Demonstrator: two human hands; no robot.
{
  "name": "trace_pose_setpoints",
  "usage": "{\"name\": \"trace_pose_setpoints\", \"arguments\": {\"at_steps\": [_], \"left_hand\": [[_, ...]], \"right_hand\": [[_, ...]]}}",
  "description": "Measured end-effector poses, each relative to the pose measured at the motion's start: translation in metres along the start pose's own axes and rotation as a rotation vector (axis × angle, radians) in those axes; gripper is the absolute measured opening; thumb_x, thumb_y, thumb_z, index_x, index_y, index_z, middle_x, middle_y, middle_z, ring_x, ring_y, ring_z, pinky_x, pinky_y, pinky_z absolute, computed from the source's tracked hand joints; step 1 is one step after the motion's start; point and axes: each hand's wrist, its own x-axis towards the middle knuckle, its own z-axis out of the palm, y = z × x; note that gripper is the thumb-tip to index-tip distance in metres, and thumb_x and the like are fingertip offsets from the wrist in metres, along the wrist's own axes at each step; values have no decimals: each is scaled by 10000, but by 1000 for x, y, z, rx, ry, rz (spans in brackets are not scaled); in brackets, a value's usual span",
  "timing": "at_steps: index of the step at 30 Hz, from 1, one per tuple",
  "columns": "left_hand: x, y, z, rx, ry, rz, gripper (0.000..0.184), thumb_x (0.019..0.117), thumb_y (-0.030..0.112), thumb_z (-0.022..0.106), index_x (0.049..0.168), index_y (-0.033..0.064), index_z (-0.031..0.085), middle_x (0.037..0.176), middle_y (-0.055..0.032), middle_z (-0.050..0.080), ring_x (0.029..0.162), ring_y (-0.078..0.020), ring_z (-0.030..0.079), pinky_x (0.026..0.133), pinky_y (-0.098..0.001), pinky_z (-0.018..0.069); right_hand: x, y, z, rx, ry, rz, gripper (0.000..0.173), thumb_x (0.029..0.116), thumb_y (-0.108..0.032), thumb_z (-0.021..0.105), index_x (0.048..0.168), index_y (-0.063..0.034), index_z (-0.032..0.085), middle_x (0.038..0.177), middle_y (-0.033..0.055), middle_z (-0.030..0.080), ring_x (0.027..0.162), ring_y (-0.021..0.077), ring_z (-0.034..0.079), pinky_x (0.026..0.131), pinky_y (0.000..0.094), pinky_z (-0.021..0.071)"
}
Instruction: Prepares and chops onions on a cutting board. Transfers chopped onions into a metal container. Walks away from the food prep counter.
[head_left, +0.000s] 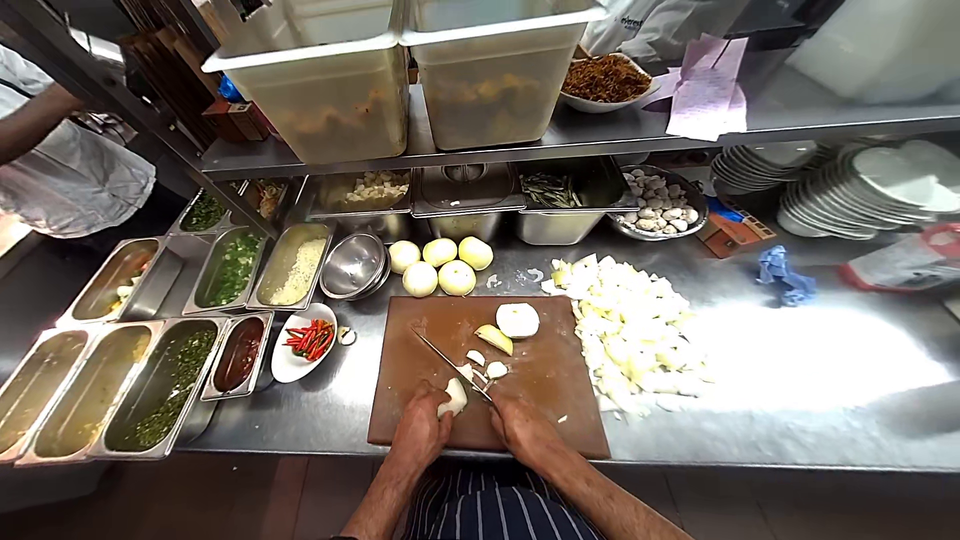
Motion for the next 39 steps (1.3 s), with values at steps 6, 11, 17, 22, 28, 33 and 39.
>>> {"name": "trace_pose_setpoints", "arguments": {"at_steps": [6,11,17,22,28,33,39], "left_hand": [[5,3,-11,65,-34,58,308,996,244,586,1245,118,718,1385,-127,610,1269,-257,608,1102,-419,490],[4,-1,-6,33,-5,61,316,997,217,586,1267,123,720,1399,-98,625,1300,-236,596,1129,-407,466],[-16,-2,10,28,49,-2,412,938,328,646,1300,138,705,1325,-89,659,1230,-225,632,1083,-408,503],[-4,12,24,117,96,-56,507,931,509,624,1209,95,713,1246,-100,698,1129,-263,692,985,-464,561],[3,13,30,145,117,-58,561,930,572,608,1212,97,707,1209,-110,717,1115,-286,701,967,-492,565],[-10,-12,42,22,270,68,330,955,345,650,1213,168,755,1310,-119,631,1217,-267,612,1035,-403,529],[-5,-17,41,3,300,147,243,974,246,649,1119,87,762,1210,-116,702,1141,-239,681,1023,-387,548]], "right_hand": [[-49,-37,-43,-212,-169,66,343,1048,-206,430,1360,-88,508,1035,217,702,1009,429,704,821,591,567],[-37,-39,-36,-198,-243,109,342,1025,-167,480,1354,-74,504,1117,233,684,1072,433,685,845,611,560],[-5,-11,-2,-77,-46,-13,356,1072,-279,378,1333,-101,543,1045,192,709,1017,392,708,859,572,564],[-47,-37,-44,-198,-194,56,335,1046,-209,437,1340,-72,517,1054,217,696,1031,418,698,841,588,565],[-26,-26,-14,-171,-163,98,327,1038,-205,441,1335,-89,513,1085,212,697,1033,421,701,822,601,571],[-12,-2,2,-39,-38,-15,331,1072,-310,382,1275,-106,545,993,175,703,978,377,712,826,563,566],[-54,-54,-56,-237,-282,83,348,1031,-213,488,1335,-46,522,1117,236,678,1087,430,674,869,606,550]]}}
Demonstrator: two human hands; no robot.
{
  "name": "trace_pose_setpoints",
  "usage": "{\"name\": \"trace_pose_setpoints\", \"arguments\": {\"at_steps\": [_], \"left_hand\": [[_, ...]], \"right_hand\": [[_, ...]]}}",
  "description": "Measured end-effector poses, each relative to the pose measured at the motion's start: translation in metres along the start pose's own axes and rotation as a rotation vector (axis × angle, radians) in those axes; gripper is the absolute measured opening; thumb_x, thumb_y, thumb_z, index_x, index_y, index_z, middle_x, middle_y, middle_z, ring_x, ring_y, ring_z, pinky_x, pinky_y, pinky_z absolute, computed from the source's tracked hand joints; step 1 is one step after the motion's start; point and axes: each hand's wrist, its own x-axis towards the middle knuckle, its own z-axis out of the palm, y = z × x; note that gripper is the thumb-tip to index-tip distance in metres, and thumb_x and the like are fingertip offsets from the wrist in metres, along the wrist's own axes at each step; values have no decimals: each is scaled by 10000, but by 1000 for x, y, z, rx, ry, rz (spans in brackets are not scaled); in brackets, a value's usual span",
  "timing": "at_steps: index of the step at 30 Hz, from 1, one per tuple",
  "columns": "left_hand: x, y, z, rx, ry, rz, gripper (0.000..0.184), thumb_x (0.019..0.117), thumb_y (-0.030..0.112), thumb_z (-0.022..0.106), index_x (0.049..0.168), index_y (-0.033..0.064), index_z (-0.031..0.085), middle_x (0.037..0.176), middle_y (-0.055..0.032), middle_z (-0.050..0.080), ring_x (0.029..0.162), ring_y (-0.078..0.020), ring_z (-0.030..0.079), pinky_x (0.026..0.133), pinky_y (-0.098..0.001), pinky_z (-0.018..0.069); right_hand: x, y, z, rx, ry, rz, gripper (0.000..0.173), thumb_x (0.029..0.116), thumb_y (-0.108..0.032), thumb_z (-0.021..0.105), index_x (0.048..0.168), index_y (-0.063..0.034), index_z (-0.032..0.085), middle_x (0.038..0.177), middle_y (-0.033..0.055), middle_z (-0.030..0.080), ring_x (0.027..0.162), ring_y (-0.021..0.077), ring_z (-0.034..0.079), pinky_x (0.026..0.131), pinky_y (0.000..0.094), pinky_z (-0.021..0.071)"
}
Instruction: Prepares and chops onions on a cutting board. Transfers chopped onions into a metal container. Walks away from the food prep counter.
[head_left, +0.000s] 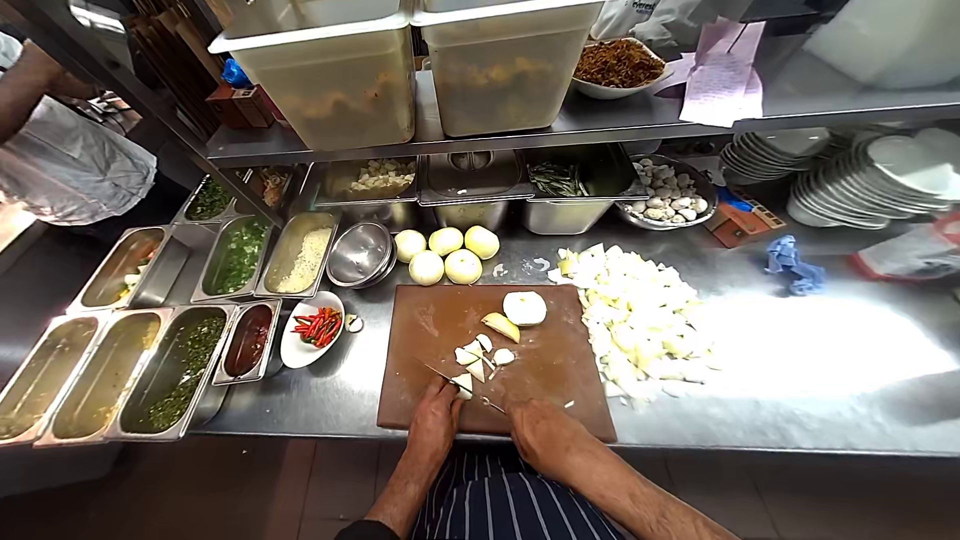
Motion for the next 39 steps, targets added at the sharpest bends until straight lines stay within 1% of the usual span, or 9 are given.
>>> {"name": "trace_pose_setpoints", "arguments": {"at_steps": [6,11,14,19,23,30,35,37,39], "left_hand": [[-4,-1,10,24,74,-2,235,967,266,670,1036,60,761,1119,-102,726,1056,-225,710,971,-379,576],[15,15,3,27,167,121,341,883,367,716,1134,139,753,1217,-86,686,1177,-276,630,1023,-449,525],[46,48,8,116,99,267,265,967,348,608,1123,201,764,1179,0,731,1186,-237,636,1056,-490,465],[91,77,23,252,-182,329,294,1040,284,501,1177,165,732,1232,-13,714,1266,-263,587,1141,-558,349],[90,65,32,204,-110,500,259,1039,240,504,1092,183,750,1180,18,734,1224,-228,627,1152,-560,349],[88,63,40,235,19,512,240,1030,248,531,1068,234,767,1089,62,751,1128,-186,671,1139,-567,365],[82,50,31,170,93,584,202,998,310,593,1041,232,775,1173,42,735,1230,-196,636,1193,-575,331],[79,25,11,64,135,589,419,908,516,711,1187,205,737,1350,-63,656,1371,-269,538,1207,-545,365],[80,-5,-4,25,29,514,970,720,743,772,1457,148,565,1573,-154,461,1514,-325,354,1248,-527,314]], "right_hand": [[70,14,59,126,185,-130,338,1059,-276,406,1304,-84,537,1050,197,705,1015,400,708,845,586,568],[47,54,63,331,361,-104,357,1070,-356,406,1274,-109,565,935,159,702,911,354,716,807,548,569],[16,81,49,351,323,61,360,1062,-342,437,1297,-104,570,985,172,707,955,363,712,835,553,565],[1,107,44,325,307,118,348,1048,-357,439,1228,-99,589,958,156,699,945,346,709,822,546,560],[-25,115,42,352,216,120,321,1043,-327,459,1227,-92,580,979,178,691,958,367,699,819,561,549],[-48,118,35,348,47,182,313,1034,-280,478,1266,-79,540,1031,207,686,998,403,694,829,595,548],[3,129,90,381,238,115,343,1044,-303,438,1287,-96,564,1028,193,706,998,391,707,843,592,555],[-6,145,120,365,388,77,353,1053,-373,396,1202,-115,585,892,158,707,876,371,721,761,577,564],[-23,160,142,445,540,86,375,1055,-406,413,1146,-106,619,818,133,694,788,337,716,707,557,565]]}}
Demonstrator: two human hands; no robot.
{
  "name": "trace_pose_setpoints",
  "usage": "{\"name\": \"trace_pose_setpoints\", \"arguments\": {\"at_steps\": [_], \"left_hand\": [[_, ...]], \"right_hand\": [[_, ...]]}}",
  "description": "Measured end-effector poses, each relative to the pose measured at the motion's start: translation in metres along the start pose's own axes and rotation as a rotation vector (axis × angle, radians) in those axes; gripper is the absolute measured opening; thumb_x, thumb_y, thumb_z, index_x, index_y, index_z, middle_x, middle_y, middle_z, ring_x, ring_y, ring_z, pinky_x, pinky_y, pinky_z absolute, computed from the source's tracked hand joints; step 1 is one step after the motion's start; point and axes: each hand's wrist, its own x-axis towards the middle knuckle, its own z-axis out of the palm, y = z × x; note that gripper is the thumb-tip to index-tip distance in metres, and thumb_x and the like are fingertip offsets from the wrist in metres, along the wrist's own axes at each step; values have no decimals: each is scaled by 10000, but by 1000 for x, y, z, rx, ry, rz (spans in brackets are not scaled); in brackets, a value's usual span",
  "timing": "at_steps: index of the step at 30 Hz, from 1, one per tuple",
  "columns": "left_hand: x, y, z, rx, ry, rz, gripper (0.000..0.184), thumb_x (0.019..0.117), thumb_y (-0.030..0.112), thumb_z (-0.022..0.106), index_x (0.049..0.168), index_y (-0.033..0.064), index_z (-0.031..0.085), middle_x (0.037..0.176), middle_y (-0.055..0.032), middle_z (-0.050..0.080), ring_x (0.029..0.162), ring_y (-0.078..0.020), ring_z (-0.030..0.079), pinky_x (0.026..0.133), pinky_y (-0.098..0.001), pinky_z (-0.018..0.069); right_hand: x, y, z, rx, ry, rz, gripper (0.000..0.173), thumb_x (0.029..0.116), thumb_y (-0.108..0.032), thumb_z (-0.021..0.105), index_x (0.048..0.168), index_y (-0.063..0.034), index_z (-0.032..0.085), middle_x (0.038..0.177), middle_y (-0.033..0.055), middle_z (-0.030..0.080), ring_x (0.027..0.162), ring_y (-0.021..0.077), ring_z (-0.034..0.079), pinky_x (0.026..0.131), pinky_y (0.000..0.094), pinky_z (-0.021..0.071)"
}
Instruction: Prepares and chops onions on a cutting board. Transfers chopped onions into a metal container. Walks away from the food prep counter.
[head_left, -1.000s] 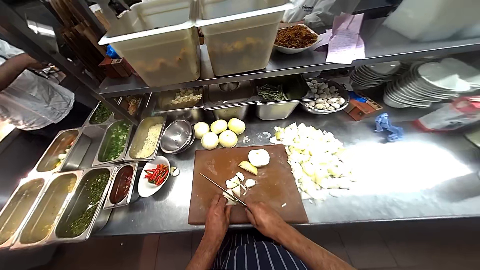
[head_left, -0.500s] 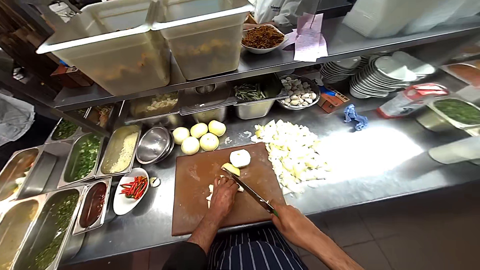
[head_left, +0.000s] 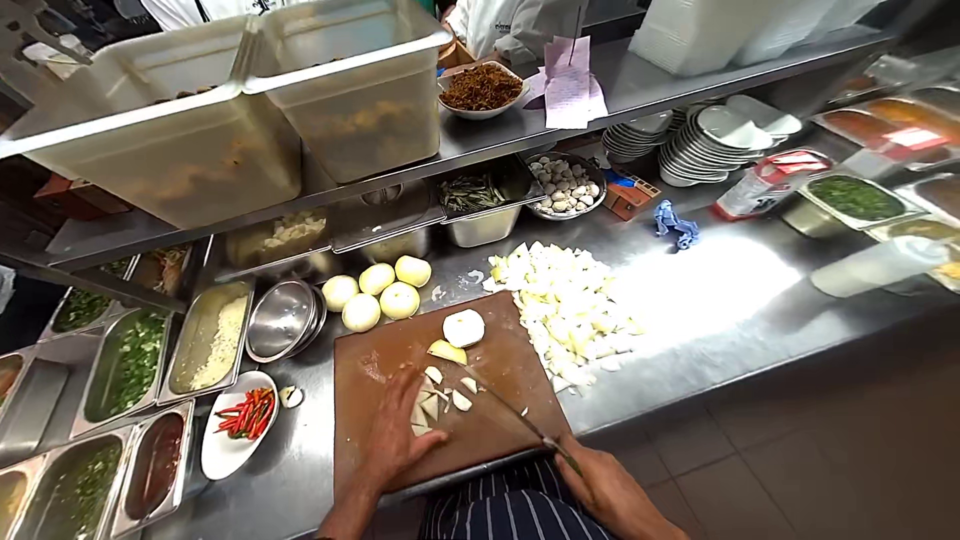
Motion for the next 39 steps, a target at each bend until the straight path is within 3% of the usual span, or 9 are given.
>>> {"name": "trace_pose_setpoints", "arguments": {"at_steps": [3,9,13,22,25,27,30,35,39], "left_hand": [[-12,-14,7,38,-206,-31,1299,601,874,738,1589,113,374,1676,-185,271,1574,-317,218,1291,-508,210],[37,53,66,-2,-198,-1,1039,661,833,738,1482,226,544,1590,-181,420,1517,-338,339,1230,-456,349],[82,110,116,8,-111,20,1034,692,822,720,1480,177,546,1575,-233,422,1508,-395,341,1216,-478,367],[191,185,159,75,-129,-56,1167,712,910,591,1581,154,406,1682,-208,234,1579,-404,124,1290,-570,123],[161,164,104,9,109,31,555,940,524,655,1304,106,677,1455,-155,583,1428,-331,480,1195,-507,402],[124,129,67,80,230,-72,227,928,233,654,1052,73,754,1160,-133,720,1171,-307,660,1022,-478,543],[88,70,39,123,58,-362,460,870,244,712,1264,20,630,1367,-186,617,1315,-358,561,1132,-511,447],[89,54,20,-437,-96,-686,517,920,163,723,1380,42,520,1230,-124,694,1116,-211,692,978,-400,582],[52,60,-6,-1428,-138,-1042,625,934,-37,641,1499,47,388,1329,-241,606,1107,-379,670,921,-541,586]], "right_hand": [[-13,14,1,191,172,86,368,1035,-428,481,1074,-96,634,712,77,637,655,252,659,611,493,544],[-30,30,-4,543,265,315,333,1006,-377,552,1174,-99,630,682,56,630,495,205,605,475,437,547],[-48,44,3,603,329,381,331,1015,-343,574,1200,-76,634,706,64,635,543,206,608,525,443,541],[-31,77,-6,799,387,432,321,981,-254,627,1230,-52,614,720,85,643,515,212,600,479,435,540],[-22,77,-31,750,352,348,387,949,-233,656,1258,-14,579,771,105,664,572,231,640,529,463,568],[-16,72,-51,817,334,270,398,985,-270,640,1265,-7,537,706,84,644,543,218,651,515,435,589],[2,64,-55,932,337,234,396,982,-337,656,1246,-51,581,672,63,617,477,197,587,447,399,541],[21,39,-46,655,180,26,407,1022,-472,570,1192,-106,624,675,61,625,513,216,612,512,455,560],[33,-8,-29,425,43,-114,421,1027,-501,539,1107,-102,643,744,77,637,658,243,641,628,491,542]]}}
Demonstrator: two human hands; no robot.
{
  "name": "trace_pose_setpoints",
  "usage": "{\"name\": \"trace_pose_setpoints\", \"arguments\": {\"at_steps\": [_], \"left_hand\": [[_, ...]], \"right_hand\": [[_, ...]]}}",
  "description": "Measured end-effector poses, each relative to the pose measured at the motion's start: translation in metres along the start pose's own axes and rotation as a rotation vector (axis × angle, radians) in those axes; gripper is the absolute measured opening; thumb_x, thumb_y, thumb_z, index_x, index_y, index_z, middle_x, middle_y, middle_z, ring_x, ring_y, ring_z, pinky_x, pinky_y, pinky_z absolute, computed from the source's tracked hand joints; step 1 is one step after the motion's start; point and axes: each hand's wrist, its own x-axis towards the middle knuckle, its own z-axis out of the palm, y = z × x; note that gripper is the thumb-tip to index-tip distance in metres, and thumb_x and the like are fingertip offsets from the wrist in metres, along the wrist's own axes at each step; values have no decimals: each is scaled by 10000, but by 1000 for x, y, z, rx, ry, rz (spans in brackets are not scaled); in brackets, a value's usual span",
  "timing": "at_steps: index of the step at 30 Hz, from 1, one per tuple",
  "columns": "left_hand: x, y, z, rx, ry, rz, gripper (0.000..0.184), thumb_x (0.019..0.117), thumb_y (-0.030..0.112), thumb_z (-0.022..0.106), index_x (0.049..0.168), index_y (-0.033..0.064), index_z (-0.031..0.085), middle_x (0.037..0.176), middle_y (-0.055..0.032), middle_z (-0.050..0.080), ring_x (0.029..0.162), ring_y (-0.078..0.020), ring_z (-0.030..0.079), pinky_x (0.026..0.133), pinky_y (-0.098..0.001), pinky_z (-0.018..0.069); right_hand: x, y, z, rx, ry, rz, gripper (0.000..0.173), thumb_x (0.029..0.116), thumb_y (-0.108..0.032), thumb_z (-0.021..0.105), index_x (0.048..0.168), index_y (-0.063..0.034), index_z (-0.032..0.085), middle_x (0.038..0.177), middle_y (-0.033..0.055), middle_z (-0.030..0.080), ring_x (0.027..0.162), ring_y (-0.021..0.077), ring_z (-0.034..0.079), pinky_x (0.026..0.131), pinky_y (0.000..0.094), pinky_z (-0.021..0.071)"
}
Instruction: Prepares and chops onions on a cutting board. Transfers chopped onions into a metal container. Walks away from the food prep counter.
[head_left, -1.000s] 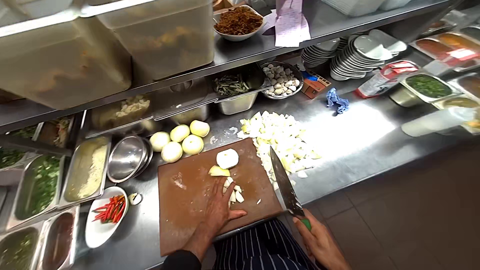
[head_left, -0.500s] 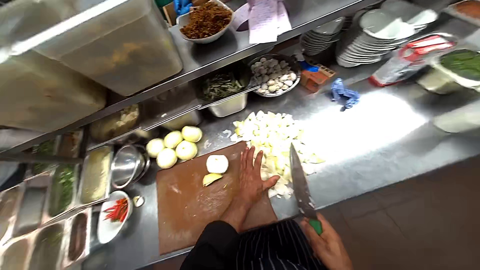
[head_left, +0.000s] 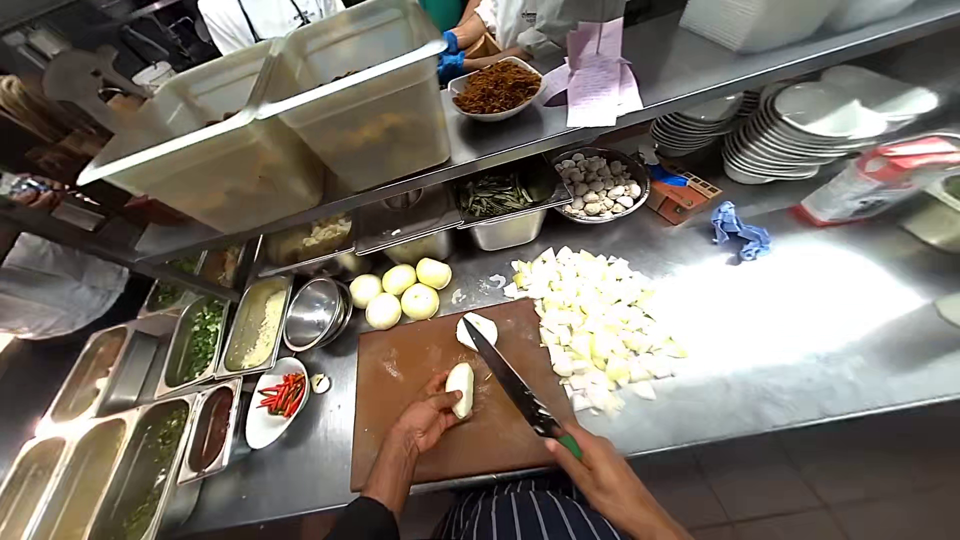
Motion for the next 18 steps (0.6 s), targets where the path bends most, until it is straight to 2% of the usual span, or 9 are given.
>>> {"name": "trace_pose_setpoints", "arguments": {"at_steps": [3,6,8,13,18], "left_hand": [[-14,-10,-4,-157,-141,49,535,903,-61,656,1397,-22,457,1252,-237,648,1096,-359,677,944,-526,579],[-27,-14,-2,-217,-224,127,608,896,-59,633,1451,-5,391,1319,-241,621,1110,-357,673,948,-517,575],[-33,-12,0,-214,-233,153,665,891,-57,605,1491,19,329,1306,-232,619,1113,-339,671,942,-503,579],[-48,-7,-5,-231,-265,189,672,889,-78,560,1508,30,321,1283,-217,633,1103,-314,676,932,-485,581],[-54,-6,-17,-155,-261,270,666,907,-54,559,1515,14,295,1271,-211,638,1073,-299,688,902,-464,596]], "right_hand": [[18,-30,37,6,122,-75,414,1033,-471,528,1087,-80,651,724,54,626,641,202,631,602,444,548],[34,-70,58,40,126,-94,390,1051,-448,506,1146,-88,620,758,40,620,655,176,624,619,409,555],[45,-87,71,55,138,-141,362,1053,-421,515,1153,-89,617,750,34,623,639,165,625,607,392,558],[52,-98,94,-60,152,-219,314,1051,-377,502,1119,-91,612,702,30,607,604,163,615,568,385,542],[62,-98,103,-142,142,-281,298,1044,-360,511,1065,-86,628,710,39,613,617,168,621,580,380,541]]}}
